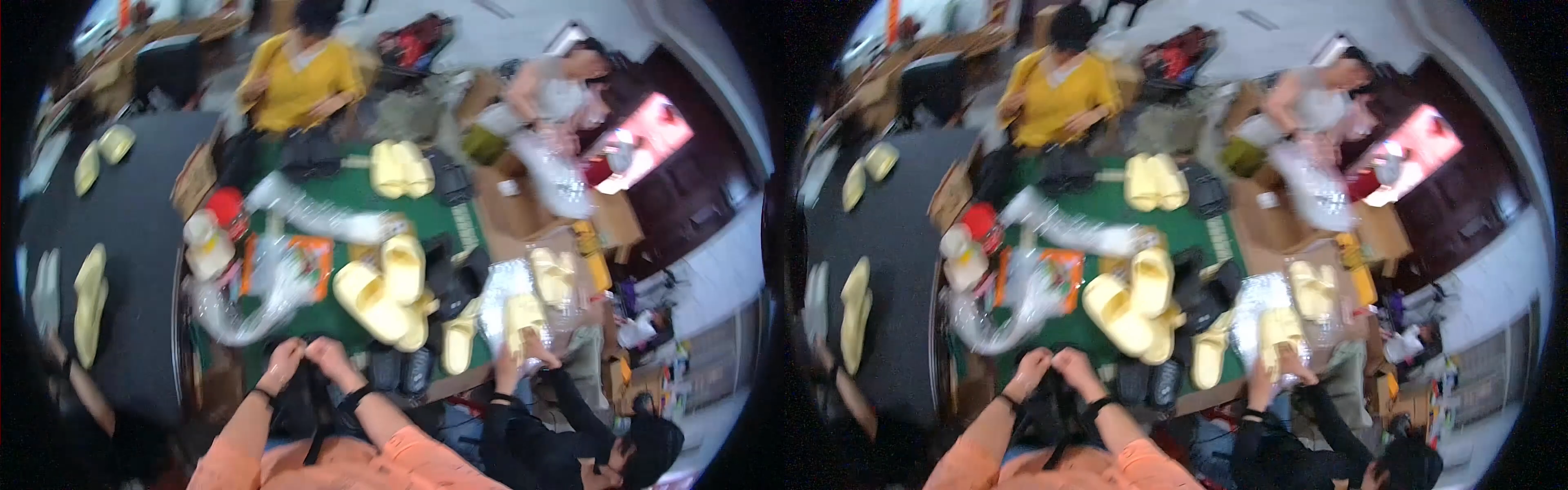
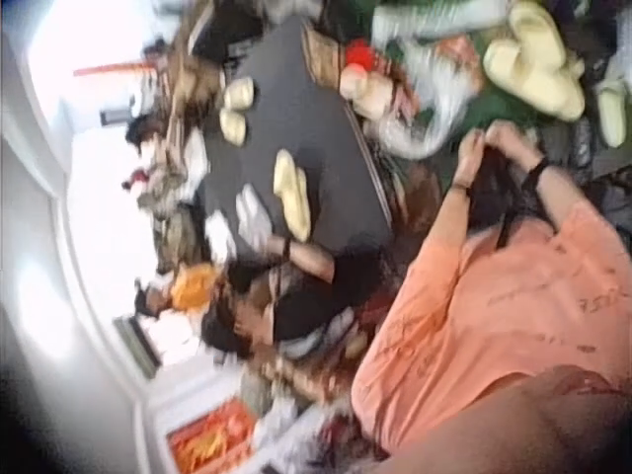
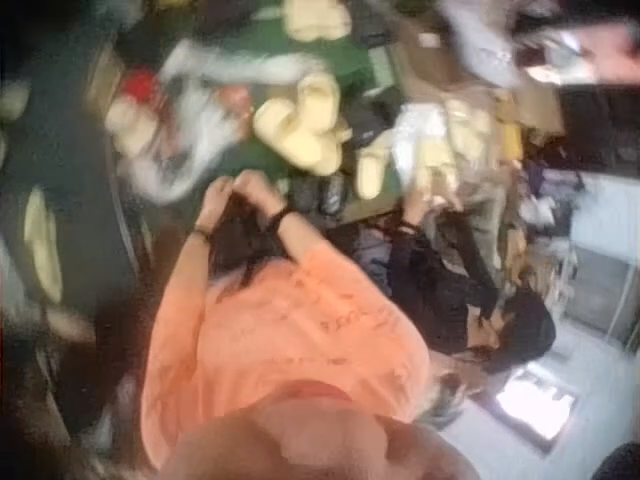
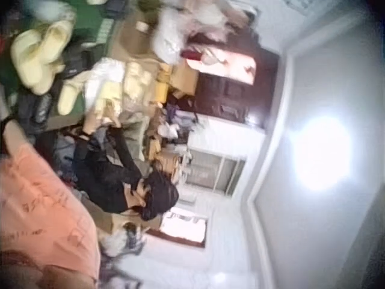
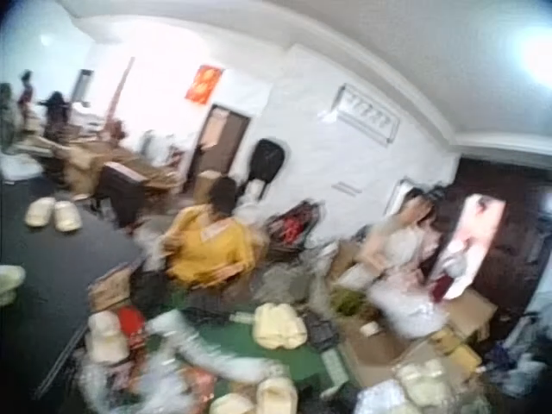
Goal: The recorder is packing yellow and black sandals into plastic bags and boxes alongside other workers in a warehouse environment.
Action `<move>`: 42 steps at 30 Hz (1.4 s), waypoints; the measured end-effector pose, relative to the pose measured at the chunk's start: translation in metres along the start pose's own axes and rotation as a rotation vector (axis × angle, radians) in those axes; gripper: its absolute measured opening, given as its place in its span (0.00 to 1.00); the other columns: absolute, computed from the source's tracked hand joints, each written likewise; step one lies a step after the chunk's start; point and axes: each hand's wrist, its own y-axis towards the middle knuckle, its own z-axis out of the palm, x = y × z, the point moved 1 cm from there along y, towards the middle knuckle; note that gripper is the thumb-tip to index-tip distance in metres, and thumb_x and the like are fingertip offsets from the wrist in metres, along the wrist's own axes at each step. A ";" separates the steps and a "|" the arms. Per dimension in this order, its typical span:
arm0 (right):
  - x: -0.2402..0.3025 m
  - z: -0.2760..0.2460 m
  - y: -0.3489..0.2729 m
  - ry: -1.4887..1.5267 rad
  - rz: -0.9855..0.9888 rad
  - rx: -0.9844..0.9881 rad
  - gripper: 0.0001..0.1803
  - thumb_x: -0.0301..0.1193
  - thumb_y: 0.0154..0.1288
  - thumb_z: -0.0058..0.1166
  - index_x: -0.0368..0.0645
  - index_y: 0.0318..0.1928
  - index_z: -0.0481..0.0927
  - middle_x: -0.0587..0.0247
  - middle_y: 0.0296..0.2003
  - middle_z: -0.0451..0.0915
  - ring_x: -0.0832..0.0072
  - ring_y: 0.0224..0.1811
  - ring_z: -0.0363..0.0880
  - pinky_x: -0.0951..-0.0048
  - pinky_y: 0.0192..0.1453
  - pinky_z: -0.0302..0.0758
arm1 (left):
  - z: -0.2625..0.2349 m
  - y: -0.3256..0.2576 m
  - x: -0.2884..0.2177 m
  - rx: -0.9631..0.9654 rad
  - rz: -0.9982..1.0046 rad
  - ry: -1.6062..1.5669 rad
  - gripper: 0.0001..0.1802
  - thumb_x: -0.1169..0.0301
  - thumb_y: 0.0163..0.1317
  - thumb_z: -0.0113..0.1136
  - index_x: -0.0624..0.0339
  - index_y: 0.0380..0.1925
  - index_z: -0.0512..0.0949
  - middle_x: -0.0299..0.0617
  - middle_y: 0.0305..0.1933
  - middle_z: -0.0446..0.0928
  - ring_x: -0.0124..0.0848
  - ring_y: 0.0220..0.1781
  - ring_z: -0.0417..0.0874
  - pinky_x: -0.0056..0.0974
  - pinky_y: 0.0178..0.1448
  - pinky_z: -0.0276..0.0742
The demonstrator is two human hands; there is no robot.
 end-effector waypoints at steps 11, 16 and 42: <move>-0.002 0.000 -0.007 -0.045 0.054 0.018 0.08 0.32 0.60 0.42 0.40 0.28 0.69 0.70 0.18 0.67 0.83 0.22 0.64 0.81 0.28 0.63 | 0.006 0.005 0.050 0.036 -0.169 0.097 0.06 0.74 0.49 0.49 0.64 0.19 0.73 0.40 0.15 0.72 0.29 0.18 0.72 0.32 0.26 0.68; -0.008 0.000 -0.003 -0.069 0.013 0.057 0.09 0.31 0.60 0.41 0.40 0.27 0.69 0.70 0.17 0.67 0.84 0.20 0.63 0.82 0.25 0.62 | 0.002 0.002 0.020 0.040 -0.202 0.106 0.06 0.75 0.50 0.49 0.63 0.20 0.73 0.38 0.15 0.71 0.25 0.18 0.70 0.30 0.25 0.67; -0.012 -0.007 0.000 0.077 0.050 0.229 0.11 0.34 0.63 0.39 0.41 0.29 0.69 0.71 0.19 0.69 0.84 0.23 0.65 0.83 0.28 0.62 | 0.006 0.003 0.029 0.022 -0.237 0.009 0.05 0.75 0.52 0.49 0.65 0.20 0.72 0.34 0.15 0.70 0.21 0.17 0.68 0.27 0.23 0.64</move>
